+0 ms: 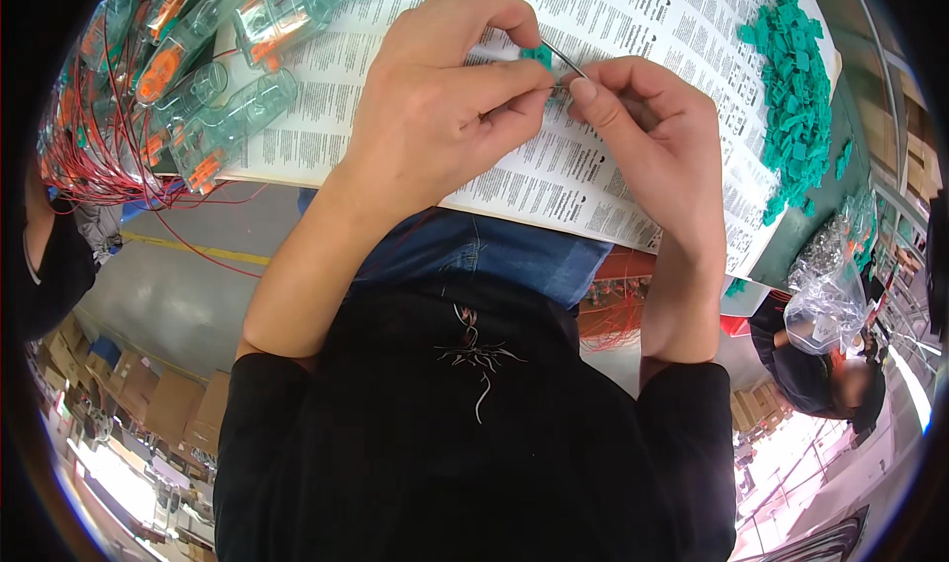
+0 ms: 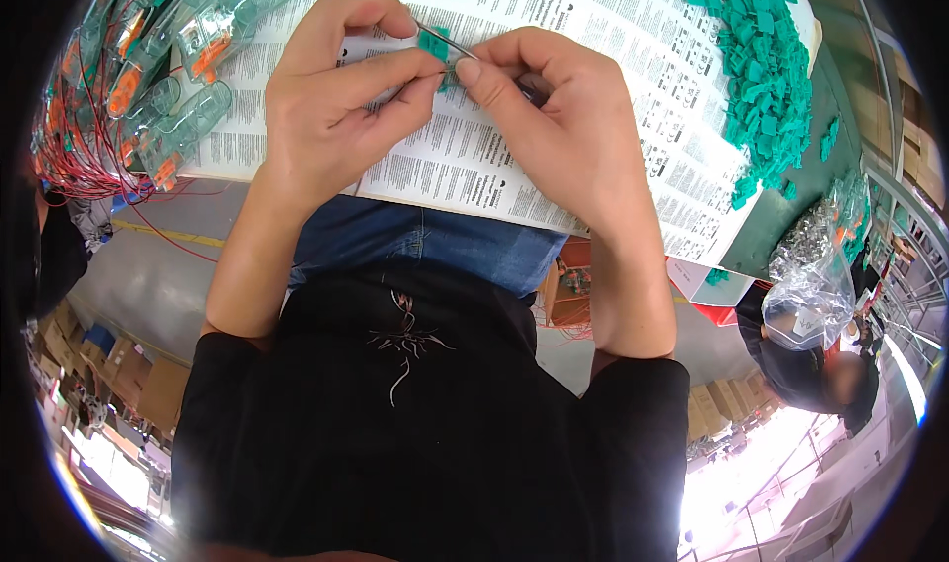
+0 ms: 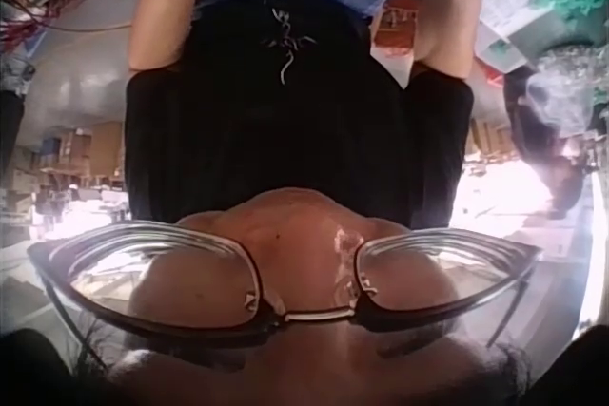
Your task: Insert small metal pins into green plastic connectors at a factory workbench.
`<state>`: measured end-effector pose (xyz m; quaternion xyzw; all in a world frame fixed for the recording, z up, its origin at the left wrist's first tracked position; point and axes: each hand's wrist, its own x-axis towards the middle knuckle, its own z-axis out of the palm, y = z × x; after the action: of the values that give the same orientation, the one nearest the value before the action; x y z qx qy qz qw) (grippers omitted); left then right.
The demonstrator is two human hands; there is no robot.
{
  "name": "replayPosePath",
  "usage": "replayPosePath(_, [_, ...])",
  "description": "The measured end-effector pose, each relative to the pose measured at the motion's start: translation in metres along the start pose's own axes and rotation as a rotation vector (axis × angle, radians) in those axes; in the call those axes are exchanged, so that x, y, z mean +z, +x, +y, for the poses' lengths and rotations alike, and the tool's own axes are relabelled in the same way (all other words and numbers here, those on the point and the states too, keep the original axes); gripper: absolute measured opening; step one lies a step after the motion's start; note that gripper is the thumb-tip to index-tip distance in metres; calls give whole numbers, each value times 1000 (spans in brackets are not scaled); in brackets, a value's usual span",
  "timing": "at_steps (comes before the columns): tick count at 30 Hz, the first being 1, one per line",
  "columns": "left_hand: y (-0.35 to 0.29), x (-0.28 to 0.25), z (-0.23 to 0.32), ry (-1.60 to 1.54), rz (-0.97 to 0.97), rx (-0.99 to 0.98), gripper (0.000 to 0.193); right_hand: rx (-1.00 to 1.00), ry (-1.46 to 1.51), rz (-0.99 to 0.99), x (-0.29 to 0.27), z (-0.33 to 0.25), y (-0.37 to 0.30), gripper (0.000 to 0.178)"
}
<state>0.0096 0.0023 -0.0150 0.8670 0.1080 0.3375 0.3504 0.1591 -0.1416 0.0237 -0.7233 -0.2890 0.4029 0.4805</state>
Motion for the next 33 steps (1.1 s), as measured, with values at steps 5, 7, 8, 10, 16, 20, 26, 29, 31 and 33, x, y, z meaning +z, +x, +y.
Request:
replayPosePath(5, [4,-7,2,-62,-47,-60,19,-44,17,-40,-2,1,1,13])
replayPosePath(7, [5,-10,4,-159,-128,-178,19,-68,32,-34,-1,5,1,12])
replayPosePath(8, [5,-11,5,-156,-126,-176,19,-109,18,-28,-1,10,1,11])
replayPosePath(10, [6,-11,5,-207,-165,-247,15,-190,-9,-13,0,16,2,11])
replayPosePath(16, [8,-18,2,-185,-263,-256,19,-491,-239,59,9,18,8,16])
replayPosePath(20, [10,-26,6,-270,-214,-317,31,-512,-278,71,11,16,9,16])
replayPosePath(26, [7,-23,1,-238,-266,-311,44,-488,-356,77,11,13,6,14])
replayPosePath(29, [8,-23,2,-229,-266,-358,46,-502,-362,90,13,14,7,14])
replayPosePath(31, [9,-23,1,-205,-270,-362,47,-506,-367,97,14,14,7,14])
replayPosePath(33, [10,-23,1,-198,-277,-357,47,-506,-373,103,15,14,7,14])
